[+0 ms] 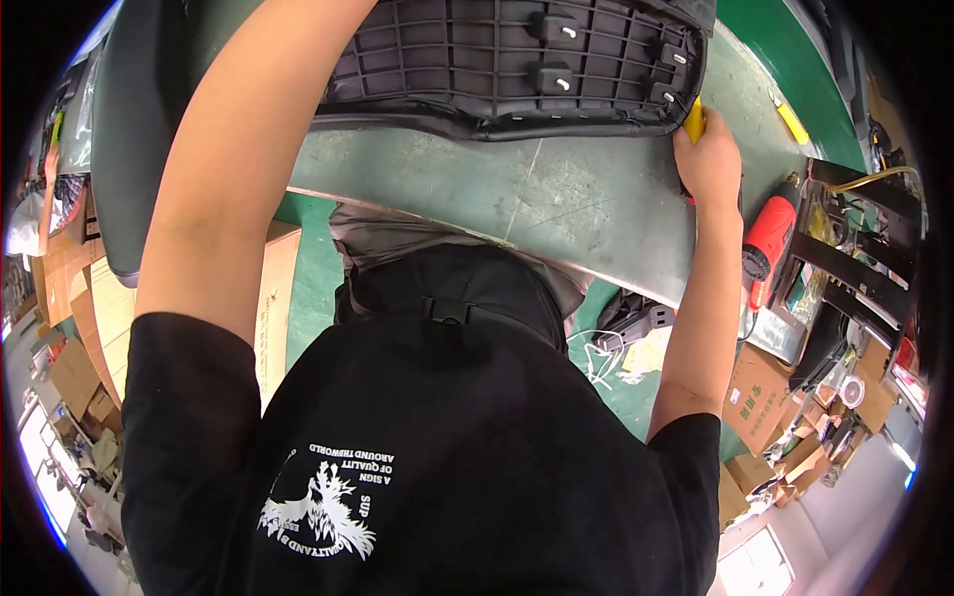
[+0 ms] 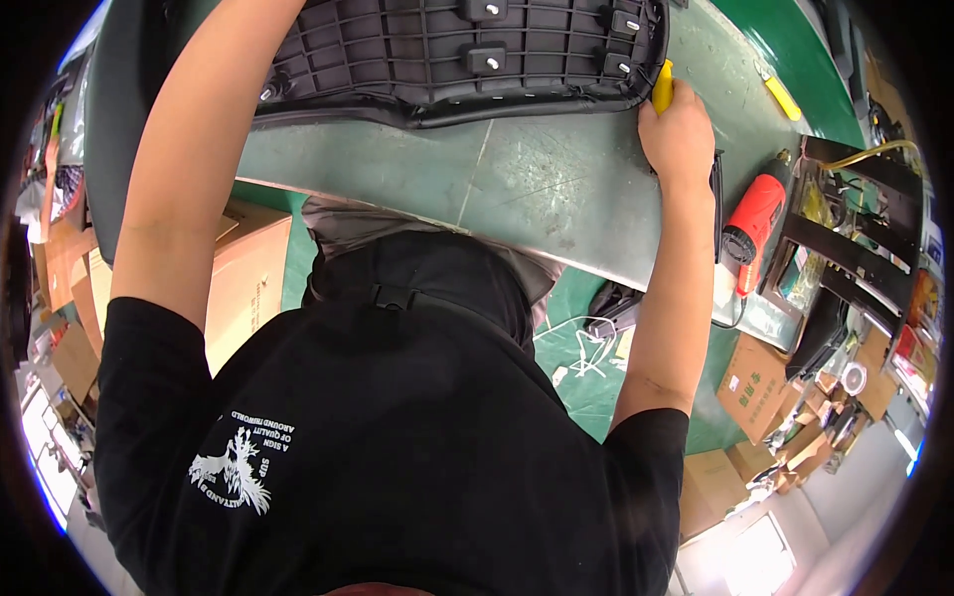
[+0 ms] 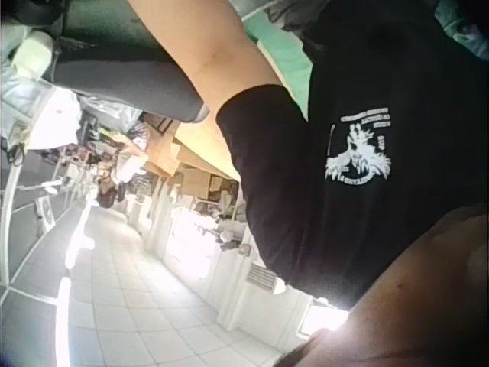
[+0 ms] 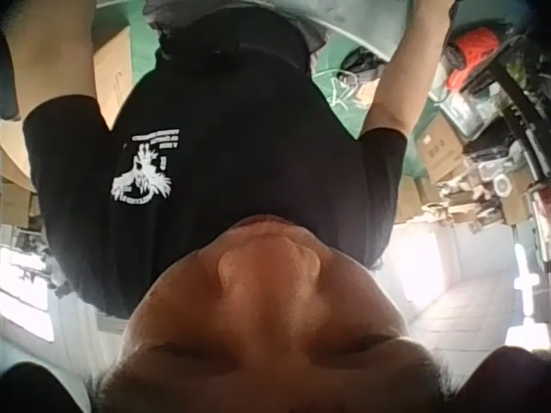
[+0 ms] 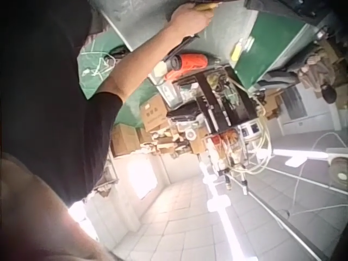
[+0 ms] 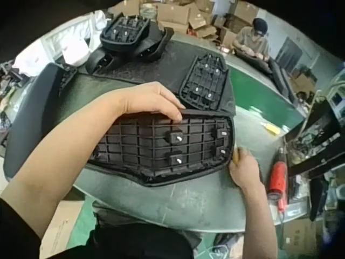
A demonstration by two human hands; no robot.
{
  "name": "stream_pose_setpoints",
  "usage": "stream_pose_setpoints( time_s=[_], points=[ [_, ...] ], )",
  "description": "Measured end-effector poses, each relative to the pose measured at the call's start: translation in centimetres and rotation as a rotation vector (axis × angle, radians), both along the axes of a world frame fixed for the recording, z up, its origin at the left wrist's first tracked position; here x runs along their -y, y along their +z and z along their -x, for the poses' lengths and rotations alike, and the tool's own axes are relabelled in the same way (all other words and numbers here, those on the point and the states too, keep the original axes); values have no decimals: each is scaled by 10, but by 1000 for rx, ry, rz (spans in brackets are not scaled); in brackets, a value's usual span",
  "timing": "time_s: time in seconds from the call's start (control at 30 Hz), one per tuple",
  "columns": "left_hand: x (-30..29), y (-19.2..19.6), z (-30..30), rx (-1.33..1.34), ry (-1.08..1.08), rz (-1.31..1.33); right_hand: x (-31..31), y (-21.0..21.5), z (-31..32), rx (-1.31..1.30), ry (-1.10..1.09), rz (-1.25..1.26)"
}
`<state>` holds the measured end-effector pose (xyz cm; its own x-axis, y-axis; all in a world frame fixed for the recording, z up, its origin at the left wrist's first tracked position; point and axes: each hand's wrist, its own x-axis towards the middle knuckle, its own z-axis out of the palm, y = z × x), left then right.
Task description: Assembling seat covers onto plastic bases using a screwdriver and pneumatic stapler.
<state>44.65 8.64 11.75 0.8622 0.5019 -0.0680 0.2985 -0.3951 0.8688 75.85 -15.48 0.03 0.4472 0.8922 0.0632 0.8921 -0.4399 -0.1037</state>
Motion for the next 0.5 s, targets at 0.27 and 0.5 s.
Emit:
stream_pose_setpoints(
  time_s=[0.27,0.5],
  points=[
    [-22,-11,-5,13,-47,33,13,15,-40,-94,-76,-270],
    [13,2,3,-65,-79,136,121,114,64,-917,-243,-571]
  ],
)
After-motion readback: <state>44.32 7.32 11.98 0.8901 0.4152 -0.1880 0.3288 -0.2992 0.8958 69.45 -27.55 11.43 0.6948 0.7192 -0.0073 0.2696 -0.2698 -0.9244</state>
